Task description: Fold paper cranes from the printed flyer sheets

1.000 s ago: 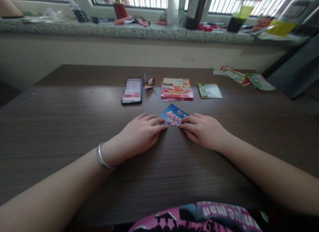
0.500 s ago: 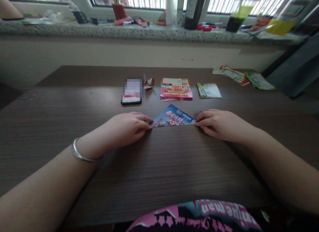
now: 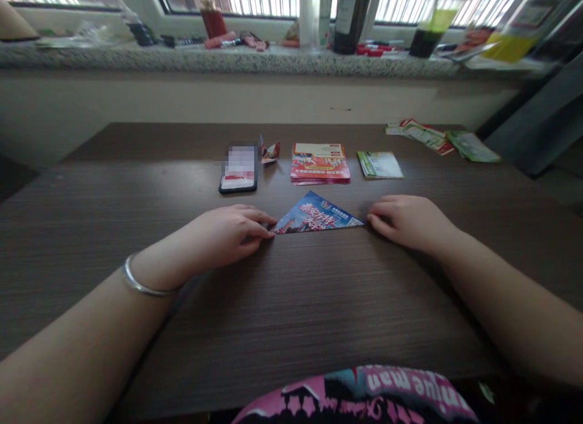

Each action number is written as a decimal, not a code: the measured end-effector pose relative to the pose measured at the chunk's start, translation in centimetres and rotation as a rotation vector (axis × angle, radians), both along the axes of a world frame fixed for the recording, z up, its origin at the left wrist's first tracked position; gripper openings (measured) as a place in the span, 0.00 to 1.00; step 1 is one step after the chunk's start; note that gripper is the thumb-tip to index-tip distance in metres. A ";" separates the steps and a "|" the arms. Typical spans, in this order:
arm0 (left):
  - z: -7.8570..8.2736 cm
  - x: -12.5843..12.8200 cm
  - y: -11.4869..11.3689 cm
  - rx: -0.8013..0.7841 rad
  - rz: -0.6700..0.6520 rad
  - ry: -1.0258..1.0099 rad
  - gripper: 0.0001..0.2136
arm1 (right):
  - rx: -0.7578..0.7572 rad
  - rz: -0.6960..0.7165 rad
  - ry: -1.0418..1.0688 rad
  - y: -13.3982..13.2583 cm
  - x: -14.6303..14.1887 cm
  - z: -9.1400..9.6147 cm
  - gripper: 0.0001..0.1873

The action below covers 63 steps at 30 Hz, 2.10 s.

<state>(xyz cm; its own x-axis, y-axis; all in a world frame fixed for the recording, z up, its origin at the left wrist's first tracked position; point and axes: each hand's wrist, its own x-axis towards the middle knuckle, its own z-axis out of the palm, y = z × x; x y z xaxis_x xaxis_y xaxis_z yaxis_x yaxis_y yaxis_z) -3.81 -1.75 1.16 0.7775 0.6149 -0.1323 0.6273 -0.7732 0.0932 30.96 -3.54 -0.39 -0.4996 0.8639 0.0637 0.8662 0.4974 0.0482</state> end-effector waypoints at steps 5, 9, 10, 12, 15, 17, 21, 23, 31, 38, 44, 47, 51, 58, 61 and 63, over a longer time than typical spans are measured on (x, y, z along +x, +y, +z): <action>-0.3 -0.2 0.1 0.008 -0.005 -0.022 0.16 | 0.057 0.038 0.232 0.4 -1.3 -2.2 0.16; -0.2 -0.1 0.0 0.020 -0.009 -0.012 0.16 | 0.073 0.146 0.198 0.5 -1.9 -2.9 0.20; -0.1 -0.1 0.0 0.017 -0.013 -0.017 0.16 | 0.075 0.162 0.175 0.5 -2.0 -2.9 0.20; -0.1 -0.2 0.1 0.002 -0.023 -0.032 0.16 | 0.081 0.172 0.141 0.4 -2.0 -2.8 0.20; 0.0 -0.7 0.2 -0.028 -0.014 -0.031 0.16 | 0.088 0.164 0.122 0.3 -1.8 -2.6 0.20; 0.1 -1.0 0.4 -0.040 0.001 -0.018 0.15 | 0.092 0.164 0.122 0.2 -1.6 -2.6 0.20; 0.4 -1.0 0.4 -0.067 0.052 -0.013 0.14 | 0.102 0.178 0.139 0.2 -1.3 -2.5 0.19; 0.3 -0.5 0.2 -0.059 0.087 -0.032 0.14 | 0.103 0.190 0.146 0.3 -1.3 -2.4 0.19; -2.1 1.7 -0.8 0.167 0.235 -0.113 0.28 | 0.084 0.260 0.187 0.7 -1.6 -2.1 0.20; -2.3 2.8 -1.1 0.153 0.245 -0.050 0.34 | 0.062 0.360 0.215 0.7 -1.9 -1.8 0.19; -2.4 2.9 -1.1 0.058 0.201 -0.067 0.36 | 0.054 0.401 0.244 0.8 -2.1 -1.5 0.20; -2.0 3.0 -1.2 0.019 0.151 -0.080 0.35 | 0.045 0.387 0.239 0.7 -2.3 -1.4 0.20; -1.3 3.3 -1.7 -0.019 0.088 -0.082 0.33 | 0.056 0.363 0.220 0.5 -2.5 -1.4 0.20; -1.1 3.5 -2.5 0.012 -0.009 -0.137 0.31 | 0.095 0.159 0.084 -0.5 -4.1 -0.6 0.29; -0.9 3.6 -2.8 0.066 -0.037 -0.138 0.33 | 0.080 0.063 0.081 -0.9 -4.8 -0.4 0.35; -0.6 3.6 -3.1 0.105 -0.041 -0.115 0.32 | 0.081 0.036 0.115 -1.1 -4.9 -0.3 0.36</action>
<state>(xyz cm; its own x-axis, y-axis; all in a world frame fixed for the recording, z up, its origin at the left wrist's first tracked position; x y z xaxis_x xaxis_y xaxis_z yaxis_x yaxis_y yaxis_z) -0.18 -4.82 0.54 0.8084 0.5882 0.0230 0.5849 -0.8071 0.0799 26.01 -4.61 -0.70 -0.5159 0.8350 0.1913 0.8497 0.5271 -0.0095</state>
